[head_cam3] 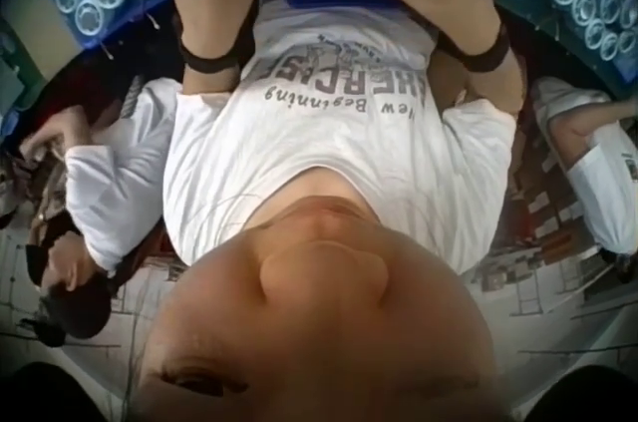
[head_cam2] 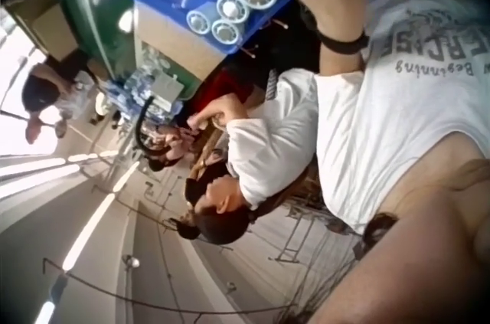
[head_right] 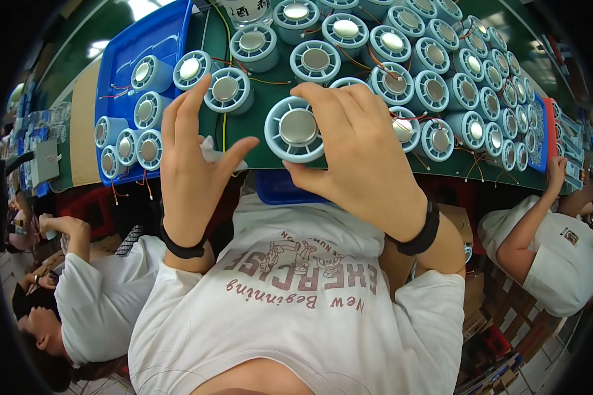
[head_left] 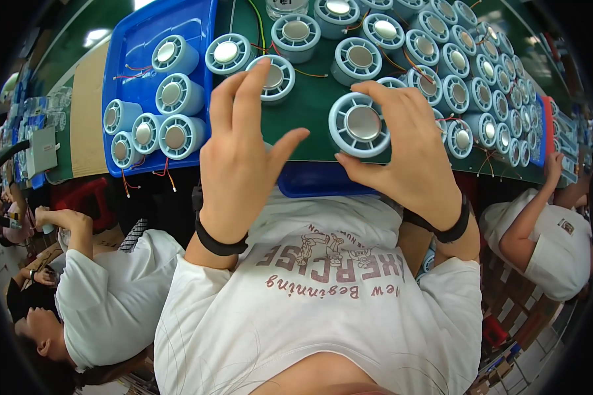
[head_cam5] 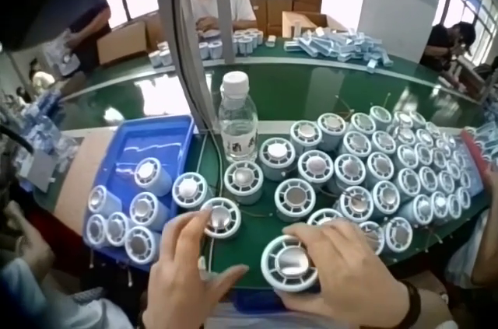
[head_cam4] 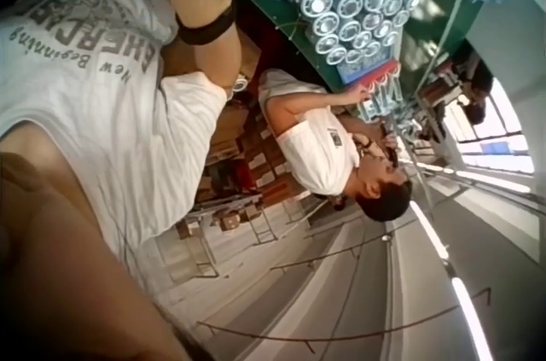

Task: The person picks up a fan unit, wipes its sides and top with a cloth, and places it back on the table. They repeat this process for several units, occasionally moving boxes or trays to reach more items.

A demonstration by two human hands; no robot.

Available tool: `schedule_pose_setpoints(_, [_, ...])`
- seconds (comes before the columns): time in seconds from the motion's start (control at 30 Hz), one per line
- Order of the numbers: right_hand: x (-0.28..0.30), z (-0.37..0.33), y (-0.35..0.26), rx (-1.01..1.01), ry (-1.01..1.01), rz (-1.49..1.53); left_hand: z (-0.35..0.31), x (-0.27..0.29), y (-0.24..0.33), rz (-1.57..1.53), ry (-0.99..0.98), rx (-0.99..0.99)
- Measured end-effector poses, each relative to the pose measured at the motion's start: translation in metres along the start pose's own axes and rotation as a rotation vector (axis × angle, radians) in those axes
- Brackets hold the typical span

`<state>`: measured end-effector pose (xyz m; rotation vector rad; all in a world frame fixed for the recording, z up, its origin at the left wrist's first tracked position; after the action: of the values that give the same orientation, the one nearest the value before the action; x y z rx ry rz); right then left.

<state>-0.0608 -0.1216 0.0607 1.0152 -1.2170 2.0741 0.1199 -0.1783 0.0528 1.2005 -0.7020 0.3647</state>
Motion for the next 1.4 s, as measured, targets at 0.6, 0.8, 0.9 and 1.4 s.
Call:
schedule_pose_setpoints(0.6, [-0.005,-0.004,-0.004,-0.045,-0.044,-0.487,0.016,0.017,-0.013,0.072,0.200,0.133])
schedule_pose_setpoints(0.8, [0.031,0.014,-0.017,0.247,0.111,-0.217,0.014,0.027,-0.011,-0.755,-0.113,0.374])
schedule_pose_setpoints(0.9, [0.037,0.021,-0.028,0.312,0.109,-0.069,0.009,0.007,0.001,-1.319,-0.660,0.457])
schedule_pose_setpoints(1.4, [0.023,0.002,-0.014,0.188,0.228,0.509,-0.001,-0.013,0.000,-0.894,-0.443,-0.141])
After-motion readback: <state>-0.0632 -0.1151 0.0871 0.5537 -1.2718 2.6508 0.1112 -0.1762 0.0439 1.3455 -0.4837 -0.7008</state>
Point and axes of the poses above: each hand's wrist, its own z-axis towards the middle knuckle, its own x-axis out of the back of the hand, y = z × x, the point moved 4 cm from there along z, towards the middle knuckle, and after that the axes turned 14 degrees about x, right-handed, at the moved point
